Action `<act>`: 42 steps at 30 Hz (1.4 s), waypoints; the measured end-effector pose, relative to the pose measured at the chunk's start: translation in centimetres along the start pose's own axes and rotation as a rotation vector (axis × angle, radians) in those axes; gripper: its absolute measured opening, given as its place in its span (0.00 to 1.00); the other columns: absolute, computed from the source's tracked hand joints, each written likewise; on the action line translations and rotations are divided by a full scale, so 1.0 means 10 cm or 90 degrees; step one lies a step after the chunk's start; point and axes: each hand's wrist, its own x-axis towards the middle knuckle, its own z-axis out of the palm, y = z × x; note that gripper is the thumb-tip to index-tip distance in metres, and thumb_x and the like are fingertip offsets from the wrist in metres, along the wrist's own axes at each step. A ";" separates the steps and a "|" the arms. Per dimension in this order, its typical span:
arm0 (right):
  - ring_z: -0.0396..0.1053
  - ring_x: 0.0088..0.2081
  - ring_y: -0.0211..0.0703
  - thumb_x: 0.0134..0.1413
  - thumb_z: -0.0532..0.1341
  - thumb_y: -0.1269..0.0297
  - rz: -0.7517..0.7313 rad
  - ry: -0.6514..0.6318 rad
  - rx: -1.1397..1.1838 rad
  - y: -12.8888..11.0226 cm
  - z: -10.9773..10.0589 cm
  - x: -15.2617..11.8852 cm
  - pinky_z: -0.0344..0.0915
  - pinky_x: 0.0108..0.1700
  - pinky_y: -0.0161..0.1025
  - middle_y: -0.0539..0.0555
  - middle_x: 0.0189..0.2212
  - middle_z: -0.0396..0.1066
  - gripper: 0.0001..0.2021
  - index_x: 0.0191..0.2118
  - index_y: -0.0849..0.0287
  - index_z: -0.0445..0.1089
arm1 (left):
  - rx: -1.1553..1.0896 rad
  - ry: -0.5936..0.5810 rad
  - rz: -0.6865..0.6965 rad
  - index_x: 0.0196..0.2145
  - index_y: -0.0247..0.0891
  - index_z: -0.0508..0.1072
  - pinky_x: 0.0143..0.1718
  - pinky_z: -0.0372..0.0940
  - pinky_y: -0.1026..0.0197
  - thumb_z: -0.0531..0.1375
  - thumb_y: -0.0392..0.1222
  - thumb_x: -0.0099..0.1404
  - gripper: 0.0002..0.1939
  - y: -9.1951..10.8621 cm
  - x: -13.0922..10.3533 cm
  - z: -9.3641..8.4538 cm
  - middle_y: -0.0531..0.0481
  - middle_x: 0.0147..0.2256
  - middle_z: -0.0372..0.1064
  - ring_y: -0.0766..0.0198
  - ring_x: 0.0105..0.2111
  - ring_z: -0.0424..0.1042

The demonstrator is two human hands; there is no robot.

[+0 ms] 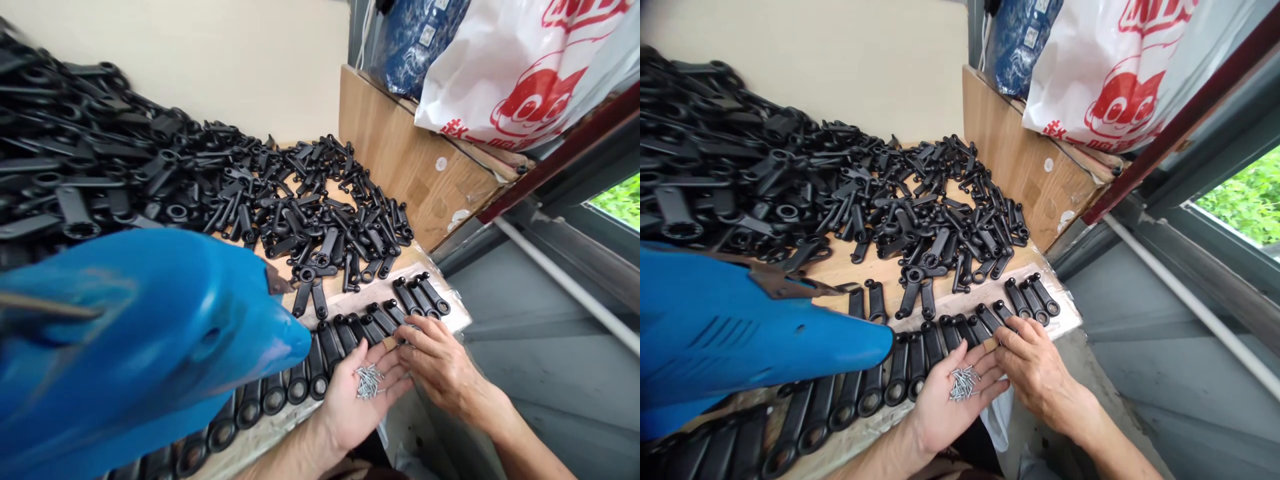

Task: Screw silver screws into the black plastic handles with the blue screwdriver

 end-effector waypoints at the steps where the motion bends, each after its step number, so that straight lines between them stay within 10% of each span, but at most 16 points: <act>1: 0.58 0.48 0.51 0.54 0.50 0.75 -0.005 0.008 0.024 0.04 0.00 0.02 0.58 0.44 0.49 0.58 0.43 0.66 0.10 0.38 0.62 0.66 | -0.003 0.004 0.002 0.54 0.25 0.60 0.54 0.52 0.51 0.48 0.48 0.65 0.26 0.00 0.00 0.00 0.37 0.46 0.67 0.54 0.47 0.66; 8: 0.58 0.50 0.49 0.58 0.52 0.73 0.048 0.098 0.070 0.38 0.05 0.30 0.59 0.49 0.49 0.58 0.43 0.66 0.07 0.37 0.61 0.66 | -0.008 -0.022 -0.002 0.48 0.25 0.66 0.53 0.52 0.49 0.48 0.49 0.65 0.24 0.00 0.01 -0.01 0.33 0.48 0.65 0.47 0.52 0.62; 22: 0.57 0.50 0.51 0.57 0.54 0.69 0.070 0.006 -0.006 0.52 0.26 0.59 0.59 0.48 0.49 0.57 0.47 0.66 0.08 0.35 0.61 0.71 | -0.019 -0.009 0.003 0.49 0.25 0.64 0.51 0.53 0.50 0.48 0.49 0.64 0.24 0.00 0.01 0.01 0.32 0.49 0.63 0.48 0.51 0.62; 37: 0.56 0.51 0.52 0.57 0.53 0.69 0.009 0.030 0.043 0.35 0.11 0.46 0.58 0.50 0.50 0.58 0.47 0.65 0.09 0.40 0.61 0.69 | -0.036 0.009 0.016 0.46 0.28 0.66 0.52 0.53 0.48 0.48 0.48 0.65 0.21 0.03 0.01 0.07 0.37 0.47 0.65 0.48 0.52 0.61; 42: 0.52 0.54 0.52 0.56 0.51 0.71 -0.055 -0.113 0.137 0.02 -0.05 0.22 0.55 0.52 0.53 0.54 0.49 0.62 0.11 0.38 0.56 0.69 | -0.071 -0.014 0.022 0.41 0.31 0.69 0.48 0.56 0.56 0.47 0.46 0.66 0.18 0.01 -0.02 0.09 0.46 0.37 0.70 0.63 0.39 0.68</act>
